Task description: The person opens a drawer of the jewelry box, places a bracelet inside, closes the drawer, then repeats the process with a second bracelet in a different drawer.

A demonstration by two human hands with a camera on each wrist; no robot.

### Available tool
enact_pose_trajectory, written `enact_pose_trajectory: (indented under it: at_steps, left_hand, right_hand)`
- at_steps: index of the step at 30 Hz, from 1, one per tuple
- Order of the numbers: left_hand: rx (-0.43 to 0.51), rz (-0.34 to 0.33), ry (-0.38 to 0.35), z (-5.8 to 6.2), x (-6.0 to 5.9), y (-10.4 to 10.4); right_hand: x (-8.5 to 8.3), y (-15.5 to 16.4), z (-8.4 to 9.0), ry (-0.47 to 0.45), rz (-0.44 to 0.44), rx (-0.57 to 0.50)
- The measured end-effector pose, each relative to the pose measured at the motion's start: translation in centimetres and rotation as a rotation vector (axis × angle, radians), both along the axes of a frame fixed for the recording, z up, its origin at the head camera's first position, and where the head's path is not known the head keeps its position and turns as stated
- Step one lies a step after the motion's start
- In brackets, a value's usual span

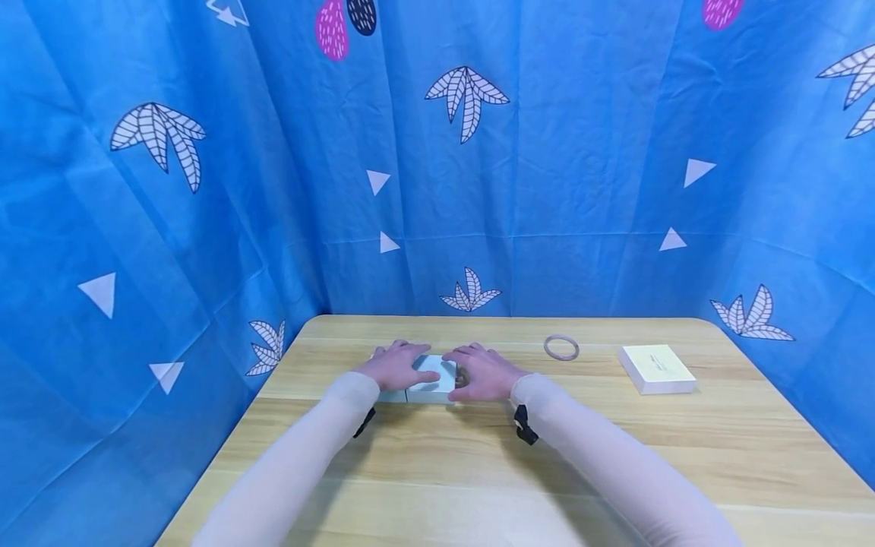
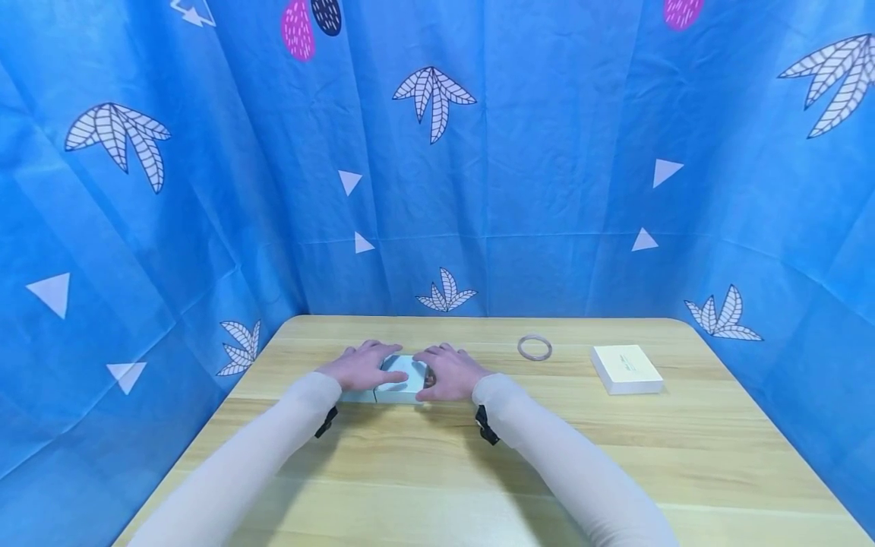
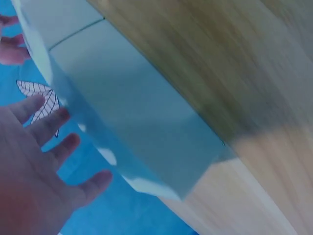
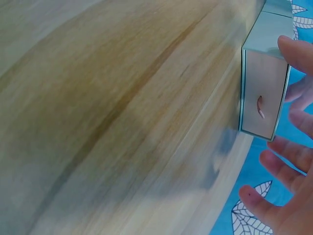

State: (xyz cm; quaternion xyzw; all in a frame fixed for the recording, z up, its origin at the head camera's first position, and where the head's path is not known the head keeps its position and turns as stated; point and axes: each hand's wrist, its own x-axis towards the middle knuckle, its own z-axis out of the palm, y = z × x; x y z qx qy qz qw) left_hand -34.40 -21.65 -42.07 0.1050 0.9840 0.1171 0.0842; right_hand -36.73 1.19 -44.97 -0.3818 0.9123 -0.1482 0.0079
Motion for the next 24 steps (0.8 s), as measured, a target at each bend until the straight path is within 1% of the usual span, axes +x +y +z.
enact_pose_trajectory:
  at_steps: [5, 9, 12, 15, 20, 24]
  left_hand:
    - [-0.053, 0.006, 0.079, -0.8, -0.4, 1.3]
    - [-0.11, 0.02, 0.12, -1.6, -0.9, 2.2]
    - [-0.15, 0.032, 0.135, -2.3, -1.3, 2.7]
    - [-0.171, 0.039, 0.144, -2.8, -1.4, 2.8]
    - [-0.157, 0.051, 0.138, -3.5, -1.4, 2.7]
    - [-0.156, 0.061, 0.139, -3.8, -1.2, 2.7]
  right_hand:
    - [0.2, 0.3, 0.1, -0.001, 0.007, -0.012]
    - [0.2, 0.6, 0.0, 0.027, 0.01, -0.011]
    - [0.3, 0.8, 0.0, 0.05, 0.011, -0.004]
    - [0.4, 1.1, 0.1, 0.049, 0.014, -0.011]
    - [0.6, 1.6, 0.4, 0.023, 0.007, -0.012]
    - [0.8, 2.3, 0.4, 0.002, -0.006, -0.006]
